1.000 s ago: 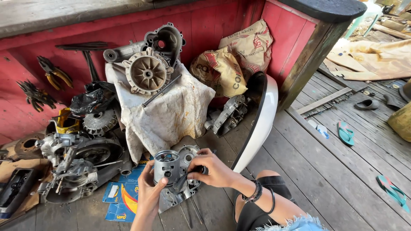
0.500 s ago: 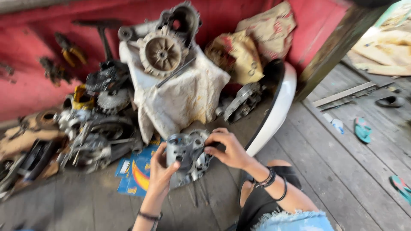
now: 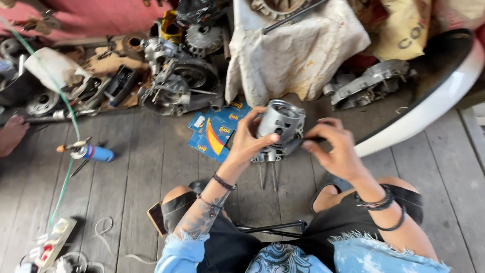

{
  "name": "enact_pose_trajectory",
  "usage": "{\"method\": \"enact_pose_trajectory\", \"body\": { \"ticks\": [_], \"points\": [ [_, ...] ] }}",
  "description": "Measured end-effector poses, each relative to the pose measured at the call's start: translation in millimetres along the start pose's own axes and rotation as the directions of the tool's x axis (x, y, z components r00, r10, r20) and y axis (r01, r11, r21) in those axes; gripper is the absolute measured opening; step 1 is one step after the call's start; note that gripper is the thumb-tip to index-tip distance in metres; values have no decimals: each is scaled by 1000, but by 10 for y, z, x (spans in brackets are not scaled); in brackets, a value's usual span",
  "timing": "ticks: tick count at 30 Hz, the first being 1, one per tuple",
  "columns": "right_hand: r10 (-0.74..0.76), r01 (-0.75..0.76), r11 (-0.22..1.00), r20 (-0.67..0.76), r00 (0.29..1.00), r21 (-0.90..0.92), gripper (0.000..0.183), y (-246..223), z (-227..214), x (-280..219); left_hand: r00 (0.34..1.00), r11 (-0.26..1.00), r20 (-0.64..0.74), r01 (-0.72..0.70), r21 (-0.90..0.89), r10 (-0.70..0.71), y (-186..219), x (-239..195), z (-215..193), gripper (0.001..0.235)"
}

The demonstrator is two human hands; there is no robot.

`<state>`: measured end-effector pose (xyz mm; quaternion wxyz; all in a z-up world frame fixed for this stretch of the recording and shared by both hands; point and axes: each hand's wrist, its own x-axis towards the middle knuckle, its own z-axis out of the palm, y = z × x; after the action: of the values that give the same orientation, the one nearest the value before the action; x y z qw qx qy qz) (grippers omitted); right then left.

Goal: Cleaning the interior of a motorcycle engine cylinder by scraping away residue with a small tool.

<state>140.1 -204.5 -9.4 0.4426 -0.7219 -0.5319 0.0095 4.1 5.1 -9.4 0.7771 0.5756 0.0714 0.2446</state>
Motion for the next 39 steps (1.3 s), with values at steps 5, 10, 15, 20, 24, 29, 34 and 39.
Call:
{"method": "enact_pose_trajectory", "body": {
  "ticks": [5,10,15,20,24,29,34,39],
  "points": [
    [55,-52,996,-36,998,70,7,27,-114,-34,999,999,43,-8,-53,10,-46,-50,101,62],
    [27,-27,999,2,1000,37,13,56,-26,-38,998,998,55,-13,-59,17,18,-11,34,59],
    [77,-71,995,-84,993,71,10,283,-69,-104,990,998,140,4,-69,5,96,-46,77,60],
    [40,-39,998,-11,999,49,14,67,93,-57,992,998,129,21,-59,-13,97,-67,-60,70],
    [43,-33,994,-92,995,107,6,255,-76,-31,975,998,220,-21,-58,33,233,-52,96,71],
    [4,-7,994,26,1000,106,8,-28,55,1,987,999,160,-4,39,-3,325,-109,134,83],
    [40,-37,994,-23,999,102,12,108,-55,-3,987,983,126,76,167,-98,280,-170,186,109],
    [5,-11,996,63,998,89,9,-68,14,7,987,994,163,31,-108,-13,156,-126,60,63]
  ]
}}
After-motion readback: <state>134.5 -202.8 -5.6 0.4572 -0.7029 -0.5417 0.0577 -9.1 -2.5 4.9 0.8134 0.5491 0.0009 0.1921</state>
